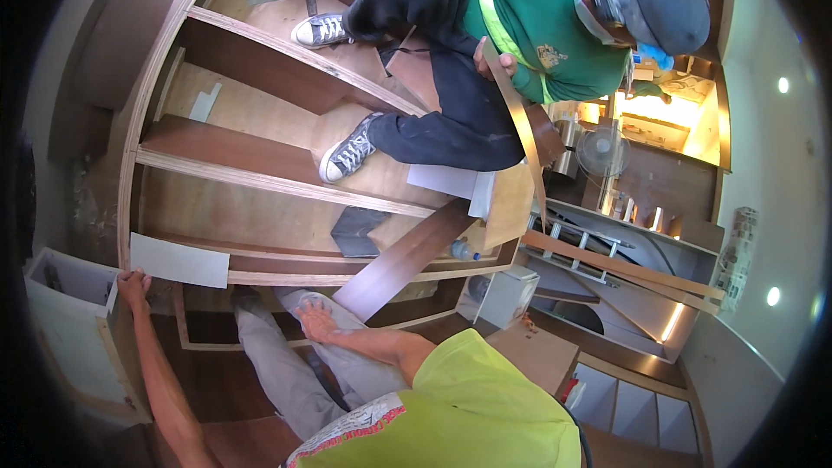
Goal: The person installs white trim pieces and wooden panels onto a curved wooden cabinet structure. They handle various wooden components, aligning and fitting them into place while another person works nearby.
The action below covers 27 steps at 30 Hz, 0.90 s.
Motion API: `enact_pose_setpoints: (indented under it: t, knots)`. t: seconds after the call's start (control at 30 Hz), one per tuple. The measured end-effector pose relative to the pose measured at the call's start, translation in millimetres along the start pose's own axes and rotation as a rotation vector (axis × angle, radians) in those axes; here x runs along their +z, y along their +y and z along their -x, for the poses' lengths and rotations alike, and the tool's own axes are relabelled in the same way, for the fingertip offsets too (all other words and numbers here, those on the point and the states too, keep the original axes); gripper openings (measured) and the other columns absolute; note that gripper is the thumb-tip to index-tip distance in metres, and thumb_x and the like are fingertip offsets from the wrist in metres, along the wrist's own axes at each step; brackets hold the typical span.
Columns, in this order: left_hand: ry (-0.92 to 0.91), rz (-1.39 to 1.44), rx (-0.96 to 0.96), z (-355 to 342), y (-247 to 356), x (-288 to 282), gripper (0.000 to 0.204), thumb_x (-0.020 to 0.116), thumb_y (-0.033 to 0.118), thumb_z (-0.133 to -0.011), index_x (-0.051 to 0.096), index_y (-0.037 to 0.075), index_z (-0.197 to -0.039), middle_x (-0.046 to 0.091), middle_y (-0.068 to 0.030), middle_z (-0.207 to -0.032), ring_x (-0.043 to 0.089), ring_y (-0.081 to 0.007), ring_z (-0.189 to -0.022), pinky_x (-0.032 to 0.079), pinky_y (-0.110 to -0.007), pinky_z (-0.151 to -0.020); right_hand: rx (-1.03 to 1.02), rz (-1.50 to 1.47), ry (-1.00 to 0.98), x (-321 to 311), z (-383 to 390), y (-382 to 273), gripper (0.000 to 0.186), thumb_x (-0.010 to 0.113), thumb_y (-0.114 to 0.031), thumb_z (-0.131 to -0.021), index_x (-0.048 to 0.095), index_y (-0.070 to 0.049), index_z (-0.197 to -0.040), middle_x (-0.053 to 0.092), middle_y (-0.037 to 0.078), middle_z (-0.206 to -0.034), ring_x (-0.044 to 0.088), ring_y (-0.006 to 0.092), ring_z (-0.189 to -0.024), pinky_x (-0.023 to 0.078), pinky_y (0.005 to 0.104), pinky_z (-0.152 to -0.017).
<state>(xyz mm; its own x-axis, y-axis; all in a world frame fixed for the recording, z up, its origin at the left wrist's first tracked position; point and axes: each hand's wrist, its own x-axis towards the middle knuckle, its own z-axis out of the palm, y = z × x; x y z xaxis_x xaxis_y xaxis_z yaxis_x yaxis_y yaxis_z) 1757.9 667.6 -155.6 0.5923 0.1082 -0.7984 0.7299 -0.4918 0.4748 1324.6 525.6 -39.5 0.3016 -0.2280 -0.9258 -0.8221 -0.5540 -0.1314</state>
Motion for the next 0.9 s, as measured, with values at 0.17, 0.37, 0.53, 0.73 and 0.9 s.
enact_pose_setpoints:
  t: [0.17, 0.37, 0.53, 0.73, 0.9]
  knots:
    - [0.006, -0.002, 0.014, -2.4, 0.0, 3.6, 0.023, 0.061, 0.004, -0.079, 0.044, 0.003, -0.094, 0.055, -0.0094, -0.082, 0.058, -0.0158, -0.064, 0.052, -0.025, -0.057, 0.012, -0.028, 0.025, 1.1, 0.3, 3.1, 0.055, 0.059, -0.025, -0.078, 0.043, -0.013, -0.128, 0.035, 0.020, -0.134, 0.036, 0.0459, -0.119, 0.036, 0.0570, -0.090]
    - [0.073, -0.025, -0.015, -3.8, -14.2, -18.8, 0.027, 0.058, -0.003, -0.072, 0.051, 0.000, -0.098, 0.055, -0.0067, -0.084, 0.056, -0.0163, -0.068, 0.054, -0.028, -0.057, -0.028, 0.018, 0.034, 14.4, -19.2, 4.5, 0.042, 0.055, -0.015, -0.076, 0.051, -0.008, -0.116, 0.050, 0.019, -0.117, 0.046, 0.0399, -0.109, 0.037, 0.0578, -0.086]
    - [-0.036, 0.112, 0.089, 11.2, 11.2, 1.1, 0.027, 0.061, -0.005, -0.068, 0.049, -0.003, -0.092, 0.051, -0.0082, -0.089, 0.056, -0.0185, -0.074, 0.057, -0.031, -0.060, -0.248, -0.194, 0.540, -62.3, -36.8, -44.8, 0.032, 0.054, -0.016, -0.078, 0.055, -0.008, -0.108, 0.056, 0.018, -0.101, 0.050, 0.0350, -0.094, 0.035, 0.0492, -0.083]
    - [0.122, 0.026, 0.083, 37.0, 29.3, 8.6, 0.024, 0.064, -0.005, -0.069, 0.049, -0.006, -0.087, 0.057, -0.0133, -0.079, 0.062, -0.0204, -0.058, 0.055, -0.026, -0.047, -0.249, -0.739, 0.426, -102.4, -98.7, -93.7, 0.039, 0.063, -0.028, -0.080, 0.053, 0.000, -0.106, 0.058, 0.012, -0.097, 0.057, 0.0215, -0.083, 0.044, 0.0349, -0.071]
    - [0.107, 0.014, 0.069, 41.3, 33.4, 11.4, 0.025, 0.066, -0.003, -0.070, 0.049, -0.007, -0.088, 0.058, -0.0138, -0.076, 0.063, -0.0201, -0.057, 0.055, -0.026, -0.047, -0.196, -0.975, 0.164, -95.8, -146.3, -101.2, 0.031, 0.065, -0.030, -0.079, 0.060, 0.000, -0.083, 0.056, 0.004, -0.070, 0.049, 0.0109, -0.065, 0.041, 0.0274, -0.061]
